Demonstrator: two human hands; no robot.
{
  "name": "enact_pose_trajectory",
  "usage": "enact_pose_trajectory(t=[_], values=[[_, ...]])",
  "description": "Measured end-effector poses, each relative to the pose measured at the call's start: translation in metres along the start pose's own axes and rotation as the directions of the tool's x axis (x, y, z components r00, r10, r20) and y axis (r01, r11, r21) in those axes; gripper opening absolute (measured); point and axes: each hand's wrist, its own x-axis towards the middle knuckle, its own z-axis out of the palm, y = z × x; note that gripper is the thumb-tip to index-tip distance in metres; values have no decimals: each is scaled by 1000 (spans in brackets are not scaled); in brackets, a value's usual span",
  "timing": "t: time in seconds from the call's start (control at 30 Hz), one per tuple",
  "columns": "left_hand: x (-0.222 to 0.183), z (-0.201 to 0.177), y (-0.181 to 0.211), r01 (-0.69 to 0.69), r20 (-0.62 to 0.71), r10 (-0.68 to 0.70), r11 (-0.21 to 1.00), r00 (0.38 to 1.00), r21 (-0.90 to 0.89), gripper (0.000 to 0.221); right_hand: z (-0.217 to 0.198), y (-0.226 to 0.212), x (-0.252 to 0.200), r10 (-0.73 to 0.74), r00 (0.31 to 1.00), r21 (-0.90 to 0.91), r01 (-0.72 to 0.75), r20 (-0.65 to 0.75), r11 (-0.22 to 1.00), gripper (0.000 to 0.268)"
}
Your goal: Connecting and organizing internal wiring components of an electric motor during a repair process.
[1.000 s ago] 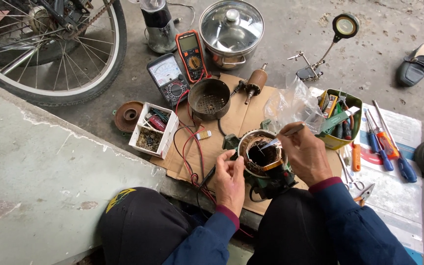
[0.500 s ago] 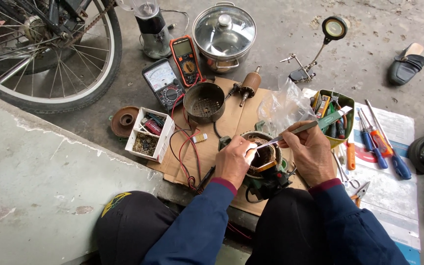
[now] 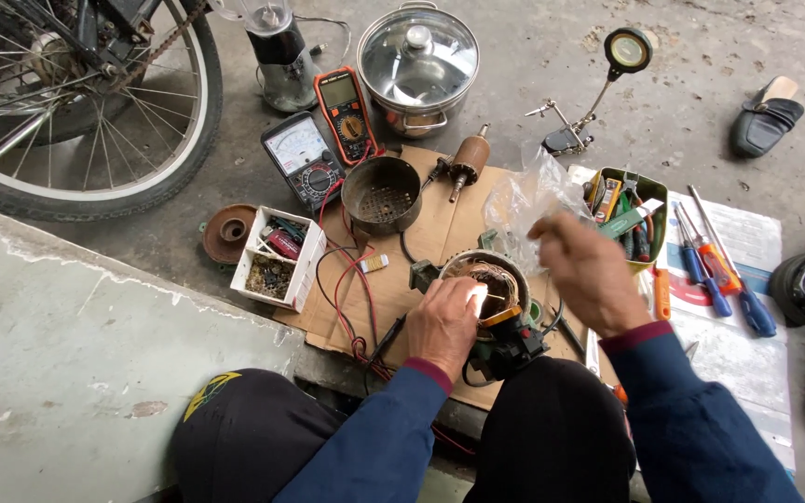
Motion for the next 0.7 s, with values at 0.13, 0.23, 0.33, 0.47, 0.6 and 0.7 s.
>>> enact_pose_trajectory(t=[0.13, 0.23, 0.33, 0.47, 0.6, 0.7], values=[[-13, 18, -15, 54, -40, -59, 991, 997, -120, 6, 39, 29, 9, 27, 997, -252, -6, 79, 968, 25], [-11, 20, -11, 78, -46, -84, 989, 995, -124, 5, 51, 50, 17, 46, 996, -237, -27, 75, 971, 28], [-6, 11, -2, 380, 108, -366, 909, 924, -170, 4, 51, 48, 20, 20, 998, -261, -5, 55, 965, 20], [1, 8, -1, 552, 213, -512, 732, 832, -399, 16, 57, 56, 27, 33, 992, -316, 6, 119, 949, 26], [7, 3, 1, 610, 276, -558, 599, 783, -520, 15, 59, 53, 26, 21, 988, -347, 34, 152, 937, 31], [9, 4, -4, 600, 286, -547, 568, 786, -563, 16, 59, 48, 26, -13, 987, -326, 66, 161, 943, 34]])
